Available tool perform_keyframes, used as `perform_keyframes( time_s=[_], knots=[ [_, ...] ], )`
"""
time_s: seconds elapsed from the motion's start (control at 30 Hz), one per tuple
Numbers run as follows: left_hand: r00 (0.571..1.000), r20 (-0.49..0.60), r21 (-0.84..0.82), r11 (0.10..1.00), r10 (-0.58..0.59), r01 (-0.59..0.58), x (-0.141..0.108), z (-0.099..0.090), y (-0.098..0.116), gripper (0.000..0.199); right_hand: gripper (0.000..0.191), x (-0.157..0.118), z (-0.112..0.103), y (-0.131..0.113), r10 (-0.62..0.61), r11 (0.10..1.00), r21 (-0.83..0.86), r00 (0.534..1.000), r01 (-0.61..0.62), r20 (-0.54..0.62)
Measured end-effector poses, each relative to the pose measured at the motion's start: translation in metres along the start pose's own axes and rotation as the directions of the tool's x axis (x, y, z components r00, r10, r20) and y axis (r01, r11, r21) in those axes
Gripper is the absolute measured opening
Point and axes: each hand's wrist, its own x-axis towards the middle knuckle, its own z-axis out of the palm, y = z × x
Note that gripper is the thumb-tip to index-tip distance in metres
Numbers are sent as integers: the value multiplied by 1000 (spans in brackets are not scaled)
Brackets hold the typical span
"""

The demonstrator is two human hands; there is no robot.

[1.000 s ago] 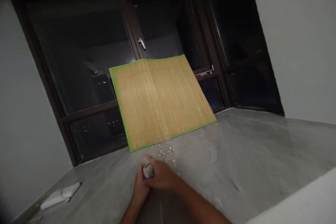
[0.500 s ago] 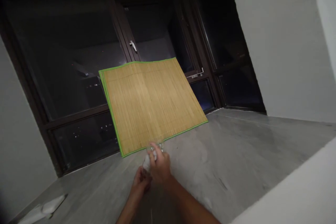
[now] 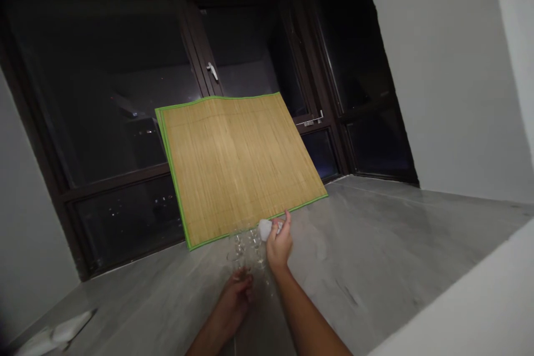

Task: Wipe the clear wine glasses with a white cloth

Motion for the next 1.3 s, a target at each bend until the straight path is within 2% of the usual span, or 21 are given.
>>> perform_keyframes(
  time_s=[0.1, 0.17, 0.23, 0.3, 0.33, 0.4, 0.43, 0.5, 0.6, 0.67, 0.73, 0.77, 0.83, 0.9, 0.97, 1.03, 1.1, 1.2, 1.23, 1.27, 1.3],
  knots=[
    [1000, -28, 188, 982, -16, 20, 8, -6, 3, 45, 68, 2, 1, 2, 20, 1000, -21, 1000, -20, -4],
    [999, -39, 426, 904, 6, 11, 10, -10, 8, 43, 68, 4, 0, 3, 53, 998, -38, 998, -54, -26],
    [989, -35, 694, 715, 145, -80, 8, -14, 15, 40, 68, 6, -1, 4, 83, 995, -41, 995, -86, -51],
    [944, 59, 882, 427, 323, -201, 3, -19, 23, 36, 67, 7, -1, 5, 91, 995, -27, 994, -93, -66],
    [918, 137, 927, 279, 372, -252, 0, -21, 26, 36, 67, 7, 0, 5, 87, 996, -18, 994, -89, -66],
    [883, 291, 944, 40, 368, -328, -6, -25, 33, 42, 66, 5, 2, 7, 79, 997, -6, 995, -80, -59],
    [876, 346, 935, -42, 336, -353, -8, -27, 35, 48, 66, 5, 3, 7, 76, 997, -6, 996, -76, -53],
    [875, 400, 916, -143, 274, -374, -8, -32, 39, 61, 67, 7, 3, 8, 57, 998, -15, 998, -57, -42],
    [895, 395, 916, -172, 210, -363, -2, -39, 40, 67, 67, 22, -2, 11, 17, 994, -107, 1000, -15, 17],
    [903, 394, 915, -161, 173, -369, 2, -42, 39, 64, 64, 38, -9, 18, 9, 959, -280, 990, 30, 139],
    [906, 402, 912, -149, 136, -382, 5, -44, 38, 61, 59, 54, -18, 27, 72, 840, -530, 945, 114, 318],
    [908, 401, 913, -137, 122, -384, 5, -44, 37, 61, 55, 60, -22, 33, 111, 805, -579, 926, 129, 361],
    [917, 384, 922, -98, 110, -374, 5, -44, 37, 61, 48, 67, -28, 44, 173, 756, -638, 895, 146, 410],
    [920, 374, 928, -56, 119, -370, 5, -44, 37, 59, 44, 67, -31, 52, 183, 730, -661, 883, 173, 432],
    [913, 387, 922, -51, 130, -384, 7, -44, 39, 61, 51, 64, -33, 54, 121, 696, -671, 880, 255, 460],
    [907, 403, 915, -77, 121, -396, 10, -44, 42, 66, 66, 63, -37, 53, 63, 661, -663, 854, 352, 517],
    [915, 393, 918, -96, 89, -385, 16, -44, 45, 69, 81, 63, -43, 51, 95, 669, -609, 764, 426, 639],
    [931, 362, 931, -67, 52, -359, 24, -44, 48, 71, 97, 65, -51, 52, 186, 762, -469, 543, 447, 819],
    [929, 366, 930, -50, 50, -364, 26, -44, 49, 72, 101, 66, -52, 53, 196, 782, -442, 501, 439, 843],
    [926, 373, 928, -35, 52, -372, 28, -44, 49, 73, 104, 66, -52, 55, 199, 790, -433, 487, 434, 851],
    [923, 381, 925, -26, 52, -380, 30, -43, 50, 74, 106, 66, -52, 57, 199, 786, -440, 496, 434, 845]
  ],
)
